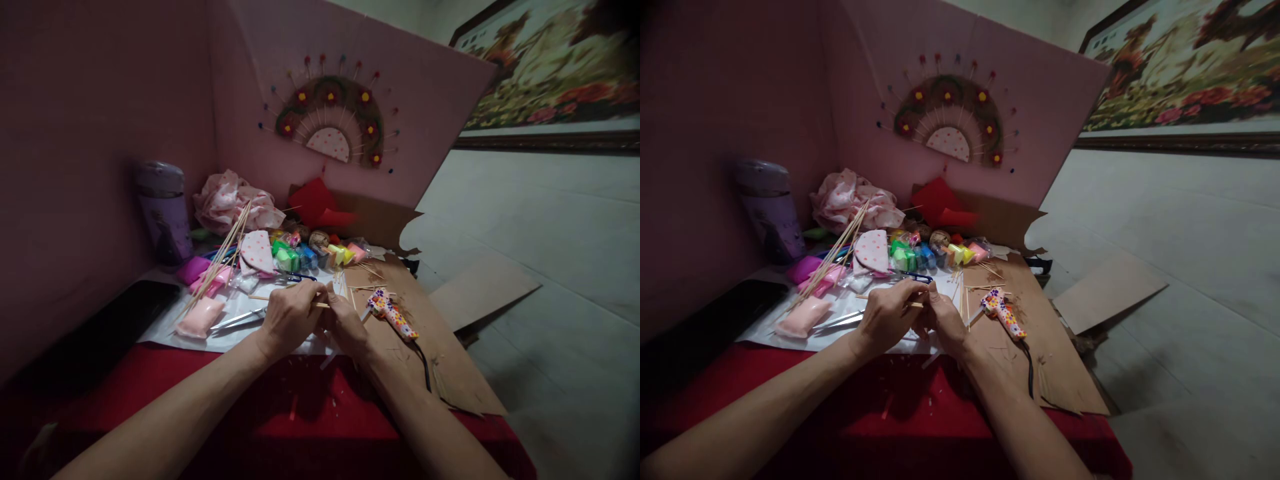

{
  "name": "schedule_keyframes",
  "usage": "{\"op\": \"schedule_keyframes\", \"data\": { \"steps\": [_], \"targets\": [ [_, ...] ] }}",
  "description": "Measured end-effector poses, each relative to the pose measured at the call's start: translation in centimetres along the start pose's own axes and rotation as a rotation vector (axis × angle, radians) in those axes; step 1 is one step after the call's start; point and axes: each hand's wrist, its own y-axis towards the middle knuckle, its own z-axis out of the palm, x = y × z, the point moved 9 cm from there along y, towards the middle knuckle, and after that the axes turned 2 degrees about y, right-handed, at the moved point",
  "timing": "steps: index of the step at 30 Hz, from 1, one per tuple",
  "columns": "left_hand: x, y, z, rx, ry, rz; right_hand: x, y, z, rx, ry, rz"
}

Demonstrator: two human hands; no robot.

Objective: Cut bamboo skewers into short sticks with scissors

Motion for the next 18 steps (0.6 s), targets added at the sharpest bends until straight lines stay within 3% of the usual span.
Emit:
{"op": "schedule_keyframes", "data": {
  "steps": [11,15,18],
  "targets": [
    [1.0,0.0,0.5,0.059,-0.078,-0.078,-0.7,-0.3,0.3,0.054,0.003,0.067],
    [0.4,0.1,0.1,0.023,-0.016,-0.014,-0.8,-0.2,0.6,0.056,0.022,0.077],
    [-0.8,0.1,0.0,0.014,-0.008,0.085,-0.5,0.1,0.1,-0.015,0.051,0.059]
  ]
}}
